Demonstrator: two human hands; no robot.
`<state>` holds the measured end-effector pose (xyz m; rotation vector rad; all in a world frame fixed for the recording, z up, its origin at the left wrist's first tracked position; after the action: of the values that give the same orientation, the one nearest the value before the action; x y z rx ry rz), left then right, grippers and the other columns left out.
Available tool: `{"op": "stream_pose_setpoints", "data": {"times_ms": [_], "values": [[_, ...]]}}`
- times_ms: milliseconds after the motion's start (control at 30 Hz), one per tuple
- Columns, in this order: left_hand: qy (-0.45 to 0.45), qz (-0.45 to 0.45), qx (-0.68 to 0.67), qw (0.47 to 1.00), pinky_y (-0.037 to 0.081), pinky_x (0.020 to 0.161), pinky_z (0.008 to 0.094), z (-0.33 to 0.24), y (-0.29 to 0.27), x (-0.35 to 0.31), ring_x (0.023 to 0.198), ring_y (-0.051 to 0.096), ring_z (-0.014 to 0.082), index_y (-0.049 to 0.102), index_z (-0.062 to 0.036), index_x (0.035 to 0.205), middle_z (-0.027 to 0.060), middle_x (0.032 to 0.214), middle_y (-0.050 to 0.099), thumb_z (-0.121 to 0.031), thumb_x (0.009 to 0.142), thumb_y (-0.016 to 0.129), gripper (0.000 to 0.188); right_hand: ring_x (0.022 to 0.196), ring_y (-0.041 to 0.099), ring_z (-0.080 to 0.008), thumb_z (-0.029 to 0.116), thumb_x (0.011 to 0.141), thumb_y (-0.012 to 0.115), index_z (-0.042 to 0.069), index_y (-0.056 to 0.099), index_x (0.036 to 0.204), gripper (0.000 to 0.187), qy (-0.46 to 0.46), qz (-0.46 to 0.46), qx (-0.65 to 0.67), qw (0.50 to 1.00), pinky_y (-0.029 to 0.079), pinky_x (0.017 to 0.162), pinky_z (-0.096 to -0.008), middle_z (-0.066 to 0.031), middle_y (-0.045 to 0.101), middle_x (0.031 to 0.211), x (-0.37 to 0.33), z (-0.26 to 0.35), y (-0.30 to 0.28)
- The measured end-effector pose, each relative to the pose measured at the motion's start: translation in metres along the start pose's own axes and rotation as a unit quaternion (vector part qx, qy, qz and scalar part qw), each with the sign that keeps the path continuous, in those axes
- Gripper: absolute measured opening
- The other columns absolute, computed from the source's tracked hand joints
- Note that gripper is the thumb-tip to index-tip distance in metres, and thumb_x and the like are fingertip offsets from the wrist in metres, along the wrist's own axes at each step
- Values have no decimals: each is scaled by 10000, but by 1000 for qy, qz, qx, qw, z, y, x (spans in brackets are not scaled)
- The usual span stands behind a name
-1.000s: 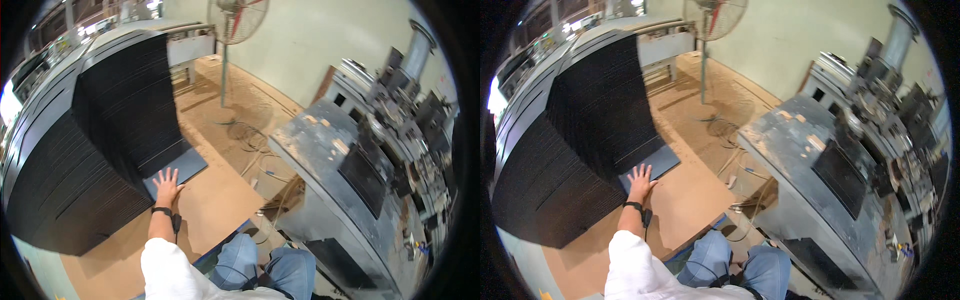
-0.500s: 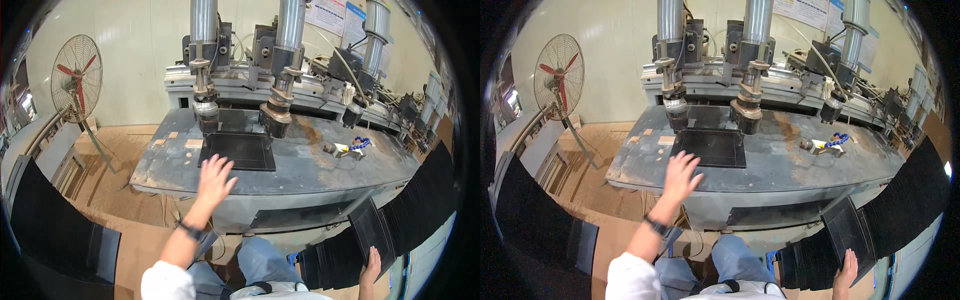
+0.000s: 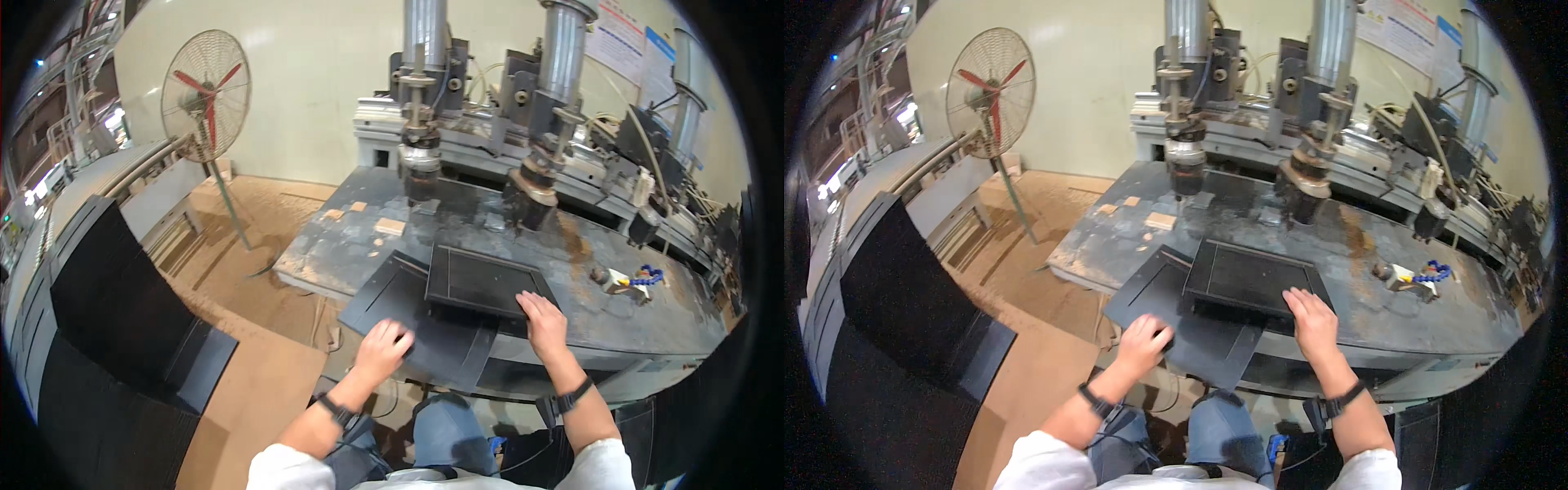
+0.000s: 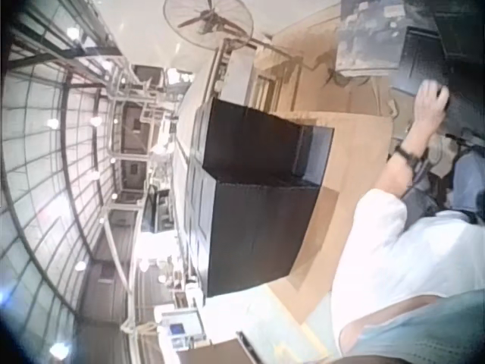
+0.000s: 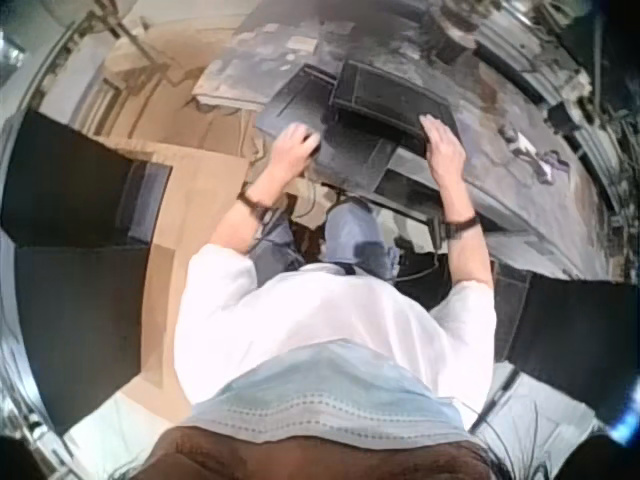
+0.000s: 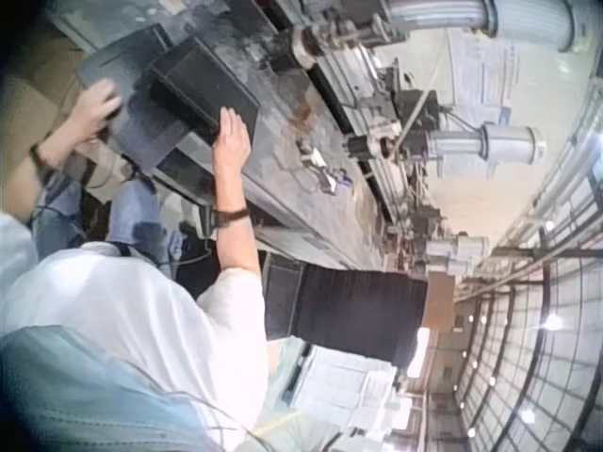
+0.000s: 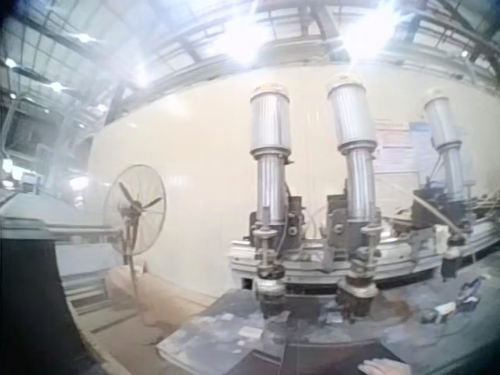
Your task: Move rectangular panels from a stack to a processing table.
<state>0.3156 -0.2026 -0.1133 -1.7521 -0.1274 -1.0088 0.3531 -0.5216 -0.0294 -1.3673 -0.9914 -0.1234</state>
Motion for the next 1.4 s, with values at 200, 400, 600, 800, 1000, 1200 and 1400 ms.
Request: {"op": "stream_pose_setpoints", "data": {"times_ms": [200, 400, 600, 800, 1000, 1200, 1400], "values": [[25, -68, 138, 988, 535, 682, 326, 19, -124, -132, 789, 598, 212, 677, -78, 932, 48, 875, 604, -83, 679, 663, 253, 1238, 481, -353, 192, 832, 650, 30, 590, 1187, 394, 50, 149, 92, 983, 373, 1054, -439, -160, 563, 1282, 46, -16, 112], [-226, 23, 235, 945, 501, 784, 353, 106, -170, -242, 964, 596, 256, 600, -54, 1167, 83, 1076, 641, -60, 723, 553, 447, 1273, 451, -355, 194, 890, 588, 4, 542, 1261, 419, 52, 181, 65, 980, 343, 1076, -428, -170, 527, 1332, 65, -21, 130], [-412, 91, 412, 808, 466, 907, 388, 204, -160, -311, 1129, 516, 240, 516, -30, 1266, 74, 1165, 575, -60, 804, 523, 463, 1342, 362, -340, 205, 895, 581, 40, 453, 1356, 506, 60, 192, 14, 980, 286, 1107, -417, -164, 444, 1412, 69, -4, 114], [-643, 233, 276, 675, 276, 1035, 664, 250, -138, -394, 1389, 213, 452, 254, -107, 1482, 105, 1545, 235, -593, 768, 636, 945, 1345, 355, -339, 99, 841, 586, 35, 426, 1380, 565, 102, 148, -7, 984, 259, 1115, -418, -171, 437, 1410, 6, -27, -7], [-657, 162, 192, 711, 333, 1013, 623, 258, -141, -370, 1341, 289, 417, 375, -109, 1407, 134, 1477, 337, -443, 687, 781, 891, 1345, 322, -380, 116, 780, 672, 7, 325, 1428, 743, 378, 165, -174, 894, 237, 1124, -431, -231, 348, 1452, -274, -125, -200], [-254, -74, 99, 959, 342, 1029, 525, 201, -42, -191, 1240, 416, 408, 532, -47, 1265, 207, 1302, 478, -165, 717, 740, 598, 1326, 354, -375, -27, 642, 721, 15, 377, 1389, 824, 515, 154, -223, 813, 277, 1118, -425, -207, 392, 1423, -390, 11, -222], [12, -53, -87, 995, 330, 1054, 511, 4, 30, 112, 1270, 421, 328, 560, -89, 1238, 117, 1300, 506, -287, 782, 708, 518, 1240, 481, -352, -135, 606, 576, 11, 539, 1241, 653, 461, 122, -209, 854, 362, 1068, -413, -170, 548, 1287, -312, 52, -215]]}}
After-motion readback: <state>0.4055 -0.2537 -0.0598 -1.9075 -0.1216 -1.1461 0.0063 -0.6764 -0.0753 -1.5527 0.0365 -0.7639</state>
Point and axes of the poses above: each hand's wrist, its own x-axis towards the middle knuckle, its own y-axis out of the palm, z = x × y, the point moved 2 cm from there along x, towards the middle knuckle
